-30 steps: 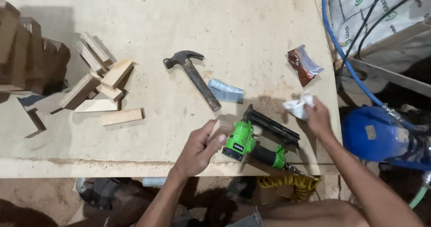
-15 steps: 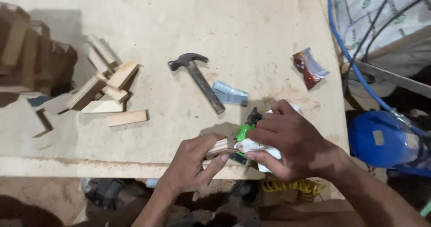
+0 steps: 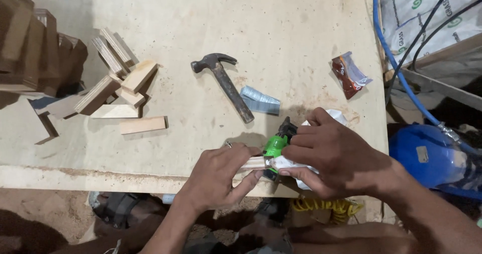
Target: Assembling small wooden frames by aligning wooden strips and joining them using a pneumatic nail gun.
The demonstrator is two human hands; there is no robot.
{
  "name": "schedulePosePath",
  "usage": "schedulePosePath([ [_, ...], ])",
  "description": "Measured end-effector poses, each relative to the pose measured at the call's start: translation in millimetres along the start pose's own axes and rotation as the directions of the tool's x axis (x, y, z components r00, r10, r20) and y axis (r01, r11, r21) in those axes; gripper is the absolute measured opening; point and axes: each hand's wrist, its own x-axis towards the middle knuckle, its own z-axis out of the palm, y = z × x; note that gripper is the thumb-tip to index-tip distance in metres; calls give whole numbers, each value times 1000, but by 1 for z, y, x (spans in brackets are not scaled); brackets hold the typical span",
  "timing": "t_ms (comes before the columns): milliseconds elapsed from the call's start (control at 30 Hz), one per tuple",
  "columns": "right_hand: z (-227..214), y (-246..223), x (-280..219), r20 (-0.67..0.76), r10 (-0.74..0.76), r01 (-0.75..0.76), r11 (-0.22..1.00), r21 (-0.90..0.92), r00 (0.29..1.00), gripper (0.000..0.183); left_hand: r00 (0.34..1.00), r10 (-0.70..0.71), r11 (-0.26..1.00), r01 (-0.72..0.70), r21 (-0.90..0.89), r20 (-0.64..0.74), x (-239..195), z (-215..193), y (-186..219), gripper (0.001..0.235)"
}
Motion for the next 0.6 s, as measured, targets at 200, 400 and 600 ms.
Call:
schedulePosePath([
  [200, -2, 1, -5, 449, 261, -243, 965, -98, 855, 23, 999, 15, 999, -17, -27, -47, -3, 6, -6, 31],
  [400, -4, 26, 7, 399, 819, -746, 555, -367, 413, 47, 893, -440, 549, 351, -759, 94, -1, -6, -3, 63],
  [600, 142, 157, -108, 169, 974, -848, 214, -485, 149, 62, 888, -458, -43, 13, -999, 31, -1, 18, -28, 73],
])
